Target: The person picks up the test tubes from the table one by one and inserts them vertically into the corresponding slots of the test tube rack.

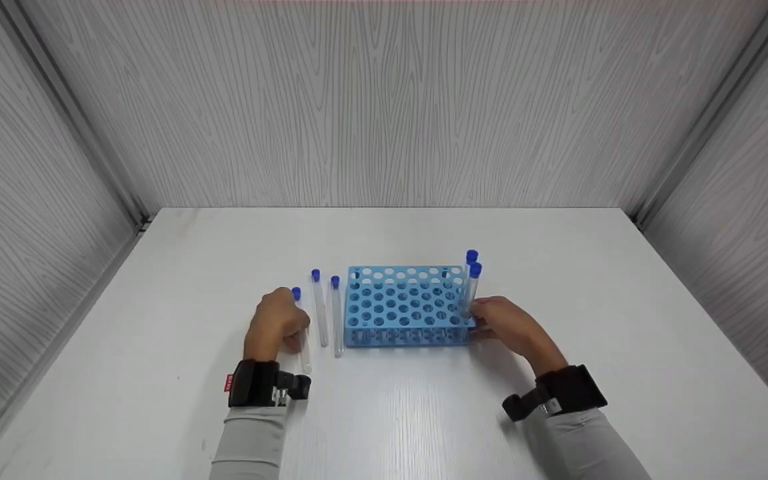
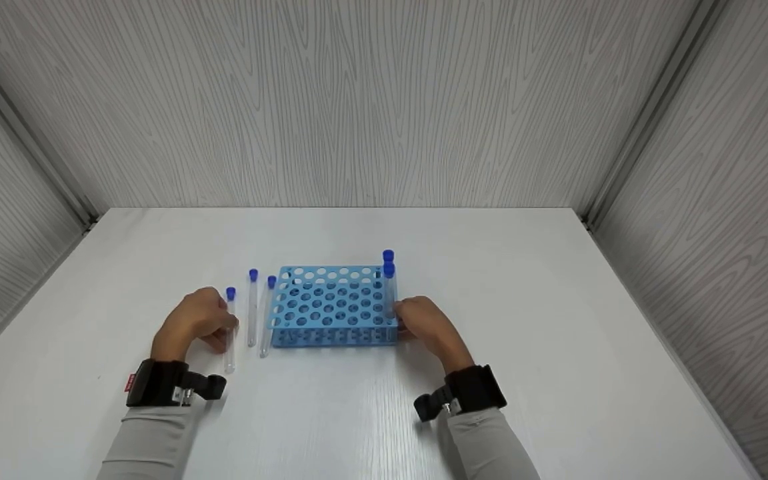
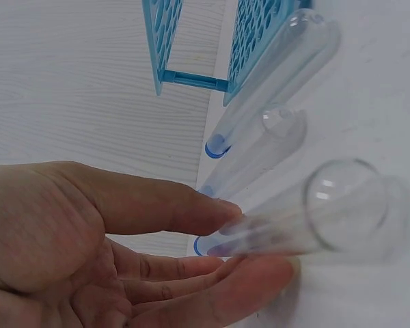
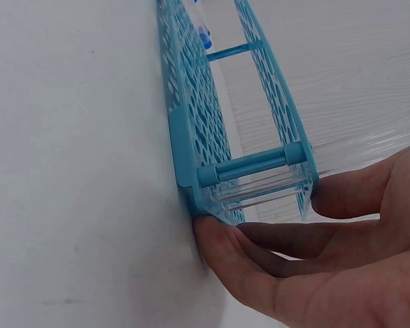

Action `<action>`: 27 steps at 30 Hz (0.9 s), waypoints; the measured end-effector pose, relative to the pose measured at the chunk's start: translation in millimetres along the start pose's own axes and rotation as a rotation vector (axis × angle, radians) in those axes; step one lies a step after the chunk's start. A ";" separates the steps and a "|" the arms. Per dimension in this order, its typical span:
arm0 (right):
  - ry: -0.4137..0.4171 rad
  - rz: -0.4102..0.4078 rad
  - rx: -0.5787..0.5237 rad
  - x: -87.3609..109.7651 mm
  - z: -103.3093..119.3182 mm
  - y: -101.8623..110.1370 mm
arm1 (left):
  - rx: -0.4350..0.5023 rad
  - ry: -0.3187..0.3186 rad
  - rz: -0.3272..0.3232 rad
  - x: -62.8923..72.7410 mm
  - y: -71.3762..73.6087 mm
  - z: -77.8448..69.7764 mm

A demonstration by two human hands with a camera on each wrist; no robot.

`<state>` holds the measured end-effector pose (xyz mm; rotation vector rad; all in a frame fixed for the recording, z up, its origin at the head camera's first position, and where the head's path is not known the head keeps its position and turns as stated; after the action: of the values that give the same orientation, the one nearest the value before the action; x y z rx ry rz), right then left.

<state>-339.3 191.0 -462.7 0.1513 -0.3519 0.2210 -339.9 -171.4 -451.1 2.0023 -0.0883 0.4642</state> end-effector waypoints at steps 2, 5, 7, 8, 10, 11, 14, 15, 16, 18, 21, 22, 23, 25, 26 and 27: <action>0.000 0.004 0.002 0.1 0.2 -0.1 | -0.005 0.000 -0.002 0.1 0.9 -0.2; 0.000 0.007 0.008 0.5 0.4 -0.4 | -0.004 0.002 -0.002 0.2 1.2 0.0; 0.001 0.012 0.014 1.1 0.7 -0.9 | -0.003 0.000 -0.007 0.4 1.5 -0.1; 0.001 0.011 0.011 1.2 0.8 -1.1 | -0.001 0.001 -0.010 0.6 1.4 0.1; 0.000 0.011 0.011 1.7 1.2 -1.5 | 0.000 -0.002 -0.014 0.5 1.7 0.1; 0.001 0.011 0.008 2.0 1.5 -1.8 | 0.001 -0.004 -0.016 0.6 1.9 0.0; 0.000 0.008 0.004 2.3 1.9 -2.5 | 0.000 -0.005 -0.018 0.1 2.6 0.3; 0.000 0.007 0.002 2.3 2.1 -2.7 | -0.002 -0.006 -0.018 -0.1 2.9 0.3; -0.001 0.004 0.000 2.3 2.2 -2.5 | -0.002 -0.004 -0.018 -0.3 3.3 0.4; -0.002 0.001 0.000 1.8 2.3 -2.0 | -0.002 0.001 -0.019 -0.6 4.0 0.7; -0.004 0.000 0.001 1.6 2.5 -1.5 | 0.002 0.007 -0.025 -0.4 5.2 0.2; -0.004 -0.003 0.001 1.5 2.4 -1.0 | 0.004 0.006 -0.026 -0.1 5.4 -0.1; -0.003 0.000 0.000 1.4 2.4 -1.1 | 0.003 0.004 -0.030 0.3 6.0 -0.8; -0.001 0.005 -0.005 0.9 2.1 -1.4 | 0.002 0.001 -0.038 0.9 7.2 -1.7; -0.001 0.006 -0.006 0.4 1.7 -1.2 | -0.001 0.001 -0.041 1.0 7.8 -1.9; -0.001 0.007 -0.008 -0.1 1.2 -1.1 | -0.003 0.001 -0.042 1.2 8.1 -2.2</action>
<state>-339.6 189.7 -461.7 0.1428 -0.3542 0.2264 -341.6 -173.1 -443.0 1.9976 -0.0465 0.4379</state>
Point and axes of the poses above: each hand's wrist, its own x-axis away from the middle knuckle, its own y-axis out of the back of the hand, z = x × y, the point moved 8 cm from there along -x, towards the middle knuckle, and after that the axes turned 14 degrees about -x, right-handed, at the moved point
